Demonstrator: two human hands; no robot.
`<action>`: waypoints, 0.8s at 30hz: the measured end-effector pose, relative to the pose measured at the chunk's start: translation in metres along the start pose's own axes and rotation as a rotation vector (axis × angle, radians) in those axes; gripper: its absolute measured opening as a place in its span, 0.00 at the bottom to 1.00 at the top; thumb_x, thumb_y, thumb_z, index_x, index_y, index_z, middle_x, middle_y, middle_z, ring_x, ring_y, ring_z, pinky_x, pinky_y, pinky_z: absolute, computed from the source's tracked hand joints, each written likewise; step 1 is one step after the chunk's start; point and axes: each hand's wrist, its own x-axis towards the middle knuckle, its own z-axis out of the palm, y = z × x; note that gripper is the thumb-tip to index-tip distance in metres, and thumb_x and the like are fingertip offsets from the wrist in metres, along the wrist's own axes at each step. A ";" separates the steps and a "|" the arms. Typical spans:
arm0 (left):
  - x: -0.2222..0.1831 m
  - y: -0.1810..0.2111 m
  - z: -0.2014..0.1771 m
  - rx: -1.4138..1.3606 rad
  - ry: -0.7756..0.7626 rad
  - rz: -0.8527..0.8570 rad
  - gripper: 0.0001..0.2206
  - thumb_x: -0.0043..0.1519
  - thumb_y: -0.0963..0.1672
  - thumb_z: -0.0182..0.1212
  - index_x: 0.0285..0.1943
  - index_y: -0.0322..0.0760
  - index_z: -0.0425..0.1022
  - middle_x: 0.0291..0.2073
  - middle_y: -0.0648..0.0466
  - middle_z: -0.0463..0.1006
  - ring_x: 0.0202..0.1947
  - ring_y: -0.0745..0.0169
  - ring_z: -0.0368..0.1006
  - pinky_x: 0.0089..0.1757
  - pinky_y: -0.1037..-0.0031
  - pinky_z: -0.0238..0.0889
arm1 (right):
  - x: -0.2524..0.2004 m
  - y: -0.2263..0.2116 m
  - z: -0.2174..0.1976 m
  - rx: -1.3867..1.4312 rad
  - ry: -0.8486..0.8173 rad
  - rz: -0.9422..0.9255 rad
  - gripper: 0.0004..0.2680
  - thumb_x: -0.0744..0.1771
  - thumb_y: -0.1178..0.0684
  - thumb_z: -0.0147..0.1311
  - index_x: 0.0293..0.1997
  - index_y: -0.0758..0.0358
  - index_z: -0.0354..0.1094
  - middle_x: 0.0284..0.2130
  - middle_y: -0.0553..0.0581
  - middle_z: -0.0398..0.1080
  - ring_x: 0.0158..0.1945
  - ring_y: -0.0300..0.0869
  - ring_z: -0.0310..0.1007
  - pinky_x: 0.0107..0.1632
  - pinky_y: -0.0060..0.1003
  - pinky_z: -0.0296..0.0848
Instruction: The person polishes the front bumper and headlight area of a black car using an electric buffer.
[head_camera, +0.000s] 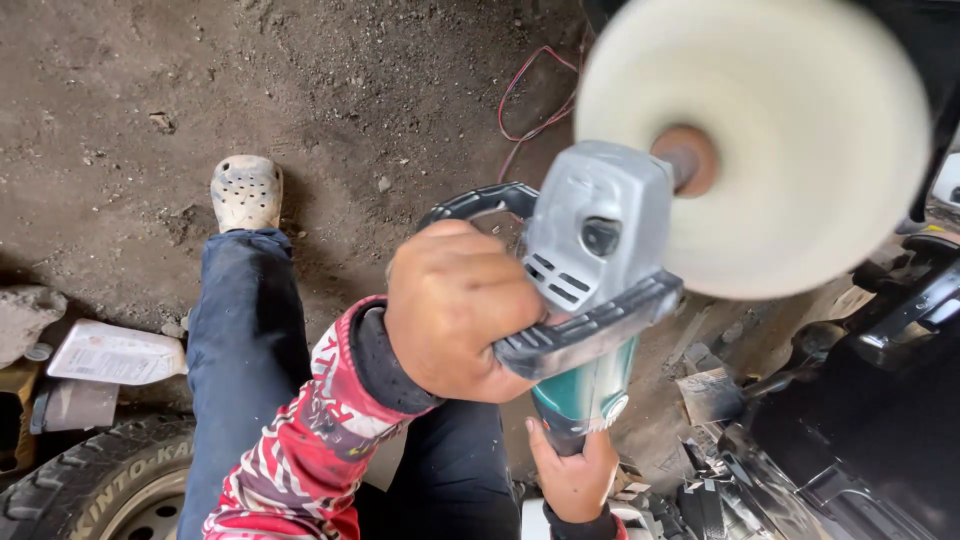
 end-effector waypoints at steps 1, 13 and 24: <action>-0.002 -0.002 0.003 0.001 0.001 -0.002 0.13 0.50 0.46 0.74 0.25 0.41 0.70 0.22 0.54 0.70 0.25 0.50 0.70 0.32 0.62 0.58 | -0.002 0.004 0.001 0.000 -0.002 -0.001 0.17 0.58 0.55 0.70 0.47 0.67 0.71 0.35 0.61 0.78 0.35 0.48 0.80 0.41 0.38 0.75; -0.056 -0.117 0.066 -0.034 0.168 -0.097 0.11 0.45 0.43 0.72 0.25 0.39 0.70 0.22 0.50 0.71 0.26 0.43 0.71 0.32 0.57 0.60 | 0.079 0.059 0.013 -0.200 -0.050 -0.156 0.15 0.59 0.52 0.70 0.47 0.61 0.73 0.32 0.64 0.76 0.36 0.56 0.78 0.38 0.43 0.74; -0.074 -0.222 0.105 0.012 0.486 -0.403 0.09 0.52 0.41 0.71 0.27 0.33 0.73 0.22 0.47 0.74 0.24 0.50 0.75 0.29 0.66 0.64 | 0.196 0.061 0.034 -0.390 -0.244 -0.320 0.22 0.60 0.48 0.67 0.59 0.55 0.68 0.39 0.66 0.77 0.42 0.62 0.77 0.40 0.51 0.74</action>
